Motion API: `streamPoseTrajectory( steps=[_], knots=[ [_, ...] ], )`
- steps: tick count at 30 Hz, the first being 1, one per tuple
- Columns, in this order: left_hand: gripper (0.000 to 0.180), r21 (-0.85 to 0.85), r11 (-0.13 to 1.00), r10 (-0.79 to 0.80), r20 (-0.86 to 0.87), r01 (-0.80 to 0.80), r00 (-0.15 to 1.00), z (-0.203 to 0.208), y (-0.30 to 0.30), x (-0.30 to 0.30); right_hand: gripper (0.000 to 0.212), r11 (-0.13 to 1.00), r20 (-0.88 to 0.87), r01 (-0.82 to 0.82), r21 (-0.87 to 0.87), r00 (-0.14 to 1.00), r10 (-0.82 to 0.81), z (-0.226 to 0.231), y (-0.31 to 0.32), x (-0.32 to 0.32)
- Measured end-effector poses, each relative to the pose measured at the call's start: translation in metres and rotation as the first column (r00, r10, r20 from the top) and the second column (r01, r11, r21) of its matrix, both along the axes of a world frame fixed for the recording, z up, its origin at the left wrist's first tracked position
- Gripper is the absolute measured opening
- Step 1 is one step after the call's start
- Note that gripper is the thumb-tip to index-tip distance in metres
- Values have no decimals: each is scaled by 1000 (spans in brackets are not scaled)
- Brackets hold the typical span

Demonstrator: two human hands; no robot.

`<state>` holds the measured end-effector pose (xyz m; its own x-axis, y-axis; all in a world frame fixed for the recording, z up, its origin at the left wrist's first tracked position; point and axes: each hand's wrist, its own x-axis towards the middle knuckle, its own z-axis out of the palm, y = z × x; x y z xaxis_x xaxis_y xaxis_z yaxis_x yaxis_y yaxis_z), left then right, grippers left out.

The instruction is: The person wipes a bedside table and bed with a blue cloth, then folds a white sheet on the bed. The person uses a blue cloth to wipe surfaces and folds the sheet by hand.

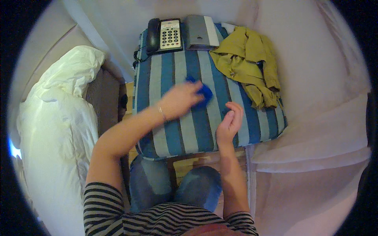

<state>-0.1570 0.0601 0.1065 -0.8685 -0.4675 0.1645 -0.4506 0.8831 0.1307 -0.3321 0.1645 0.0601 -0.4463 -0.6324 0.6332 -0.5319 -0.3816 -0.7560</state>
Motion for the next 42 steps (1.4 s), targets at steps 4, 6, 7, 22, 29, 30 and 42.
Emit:
streamPoseTrajectory(
  steps=[4,6,7,22,29,30,42],
  knots=[
    [38,-229,846,477,-78,-482,875,-11,-84,78,11,998,-15,-17,61,1000,18,-1,-5,6],
    [43,-58,756,632,-199,-652,749,-17,-82,98,10,996,-27,-37,82,999,39,1,-8,5],
    [49,131,743,668,-222,-657,711,-18,-74,99,9,995,-29,-47,91,998,50,0,-9,7],
    [61,-58,992,89,-323,-113,942,-1,-50,39,59,906,-535,-302,297,733,419,40,-111,44],
    [58,204,848,530,-295,-489,795,-36,-93,21,50,888,-676,-273,371,576,460,15,-198,34],
    [58,193,862,506,-293,-468,811,-36,-91,18,44,884,-639,-247,398,616,460,13,-198,32],
    [42,391,914,217,-247,-107,944,-27,-5,-77,15,693,-693,284,663,582,425,44,-65,-34]
  ],
)
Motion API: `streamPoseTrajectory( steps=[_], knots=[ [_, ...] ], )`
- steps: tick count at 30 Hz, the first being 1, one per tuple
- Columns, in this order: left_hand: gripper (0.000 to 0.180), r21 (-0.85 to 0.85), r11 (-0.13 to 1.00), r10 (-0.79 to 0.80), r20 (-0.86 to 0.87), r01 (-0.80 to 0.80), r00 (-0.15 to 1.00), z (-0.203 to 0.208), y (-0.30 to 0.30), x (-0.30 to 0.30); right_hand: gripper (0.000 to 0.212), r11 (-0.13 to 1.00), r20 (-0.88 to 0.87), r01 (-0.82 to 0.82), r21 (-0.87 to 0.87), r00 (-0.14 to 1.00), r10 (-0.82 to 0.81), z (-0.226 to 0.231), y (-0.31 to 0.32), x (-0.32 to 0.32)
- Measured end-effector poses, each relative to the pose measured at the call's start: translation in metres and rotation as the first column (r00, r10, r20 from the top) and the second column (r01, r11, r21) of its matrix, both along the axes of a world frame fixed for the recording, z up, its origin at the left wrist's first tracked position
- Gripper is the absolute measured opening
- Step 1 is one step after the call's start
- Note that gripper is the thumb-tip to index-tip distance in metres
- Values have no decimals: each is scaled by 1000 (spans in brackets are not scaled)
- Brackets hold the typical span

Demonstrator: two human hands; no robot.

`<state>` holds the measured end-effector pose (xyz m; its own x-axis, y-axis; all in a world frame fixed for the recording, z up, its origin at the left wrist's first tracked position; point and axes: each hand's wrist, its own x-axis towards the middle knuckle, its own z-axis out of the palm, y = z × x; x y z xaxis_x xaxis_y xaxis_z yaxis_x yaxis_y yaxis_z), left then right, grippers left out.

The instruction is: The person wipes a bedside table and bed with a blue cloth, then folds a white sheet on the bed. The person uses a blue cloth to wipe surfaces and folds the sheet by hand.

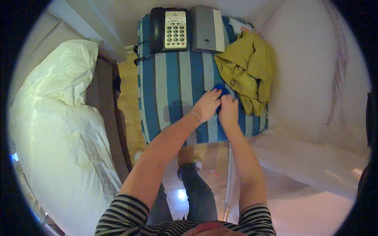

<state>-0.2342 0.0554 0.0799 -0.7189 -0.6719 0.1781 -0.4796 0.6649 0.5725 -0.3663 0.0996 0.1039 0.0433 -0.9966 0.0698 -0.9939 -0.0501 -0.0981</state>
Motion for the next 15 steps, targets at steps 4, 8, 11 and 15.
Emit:
streamPoseTrajectory(
  steps=[4,8,11,15],
  knots=[
    [39,200,978,-53,-8,53,999,-5,104,15,26,960,57,40,276,997,-58,22,95,24],
    [38,711,702,-95,150,-40,984,71,153,51,31,824,286,121,554,902,-324,66,165,46],
    [35,785,570,209,148,-243,967,125,163,78,31,764,568,71,642,626,-535,139,156,51],
    [30,882,373,621,-6,-289,784,244,139,92,42,910,877,14,414,260,-404,245,134,55]
  ],
)
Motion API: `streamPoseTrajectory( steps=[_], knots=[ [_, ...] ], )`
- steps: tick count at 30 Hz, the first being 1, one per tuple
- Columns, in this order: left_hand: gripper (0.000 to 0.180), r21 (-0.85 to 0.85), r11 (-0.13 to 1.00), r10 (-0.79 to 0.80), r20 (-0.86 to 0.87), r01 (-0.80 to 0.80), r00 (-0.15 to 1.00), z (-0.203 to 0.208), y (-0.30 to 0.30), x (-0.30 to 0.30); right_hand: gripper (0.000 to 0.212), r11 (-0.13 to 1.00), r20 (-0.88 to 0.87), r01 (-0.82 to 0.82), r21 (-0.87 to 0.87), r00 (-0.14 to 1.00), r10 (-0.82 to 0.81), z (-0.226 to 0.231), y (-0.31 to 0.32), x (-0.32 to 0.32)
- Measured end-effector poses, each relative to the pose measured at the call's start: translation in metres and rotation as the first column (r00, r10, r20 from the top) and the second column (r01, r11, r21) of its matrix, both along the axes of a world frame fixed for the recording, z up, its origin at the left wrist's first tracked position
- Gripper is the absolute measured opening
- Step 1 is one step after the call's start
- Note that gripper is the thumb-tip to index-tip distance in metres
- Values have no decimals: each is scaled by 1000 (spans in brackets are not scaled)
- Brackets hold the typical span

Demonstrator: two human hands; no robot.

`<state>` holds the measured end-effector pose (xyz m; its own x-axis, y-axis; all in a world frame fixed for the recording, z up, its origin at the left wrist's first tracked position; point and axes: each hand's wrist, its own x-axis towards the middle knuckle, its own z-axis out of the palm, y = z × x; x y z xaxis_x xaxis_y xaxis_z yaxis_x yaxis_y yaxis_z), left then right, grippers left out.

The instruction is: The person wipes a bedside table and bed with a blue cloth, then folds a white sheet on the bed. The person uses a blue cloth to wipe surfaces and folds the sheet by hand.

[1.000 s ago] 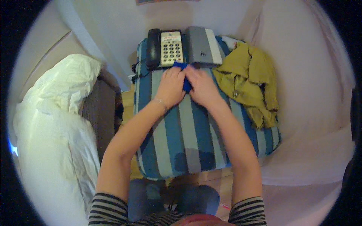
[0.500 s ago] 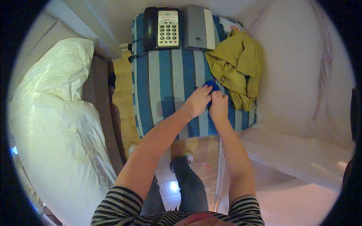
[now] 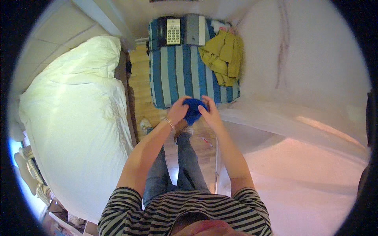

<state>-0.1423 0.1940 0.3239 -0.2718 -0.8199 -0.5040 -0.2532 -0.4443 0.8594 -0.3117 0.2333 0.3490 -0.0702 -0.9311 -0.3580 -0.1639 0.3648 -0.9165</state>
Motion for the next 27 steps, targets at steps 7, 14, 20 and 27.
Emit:
streamPoseTrajectory(
  steps=[7,14,20,27],
  knots=[
    [29,1,999,47,-350,-50,935,207,-22,-22,61,989,73,-136,-52,988,140,171,-18,-46],
    [21,-263,961,-138,-172,90,975,308,1,-69,29,954,-187,-103,-282,981,51,295,29,-103],
    [23,-404,895,-268,-146,189,952,363,-22,-115,20,919,-265,12,-394,956,-126,348,30,-137],
    [46,-657,748,-390,-317,97,864,415,-98,-172,16,721,-305,196,-665,810,-501,444,-40,-150]
  ],
)
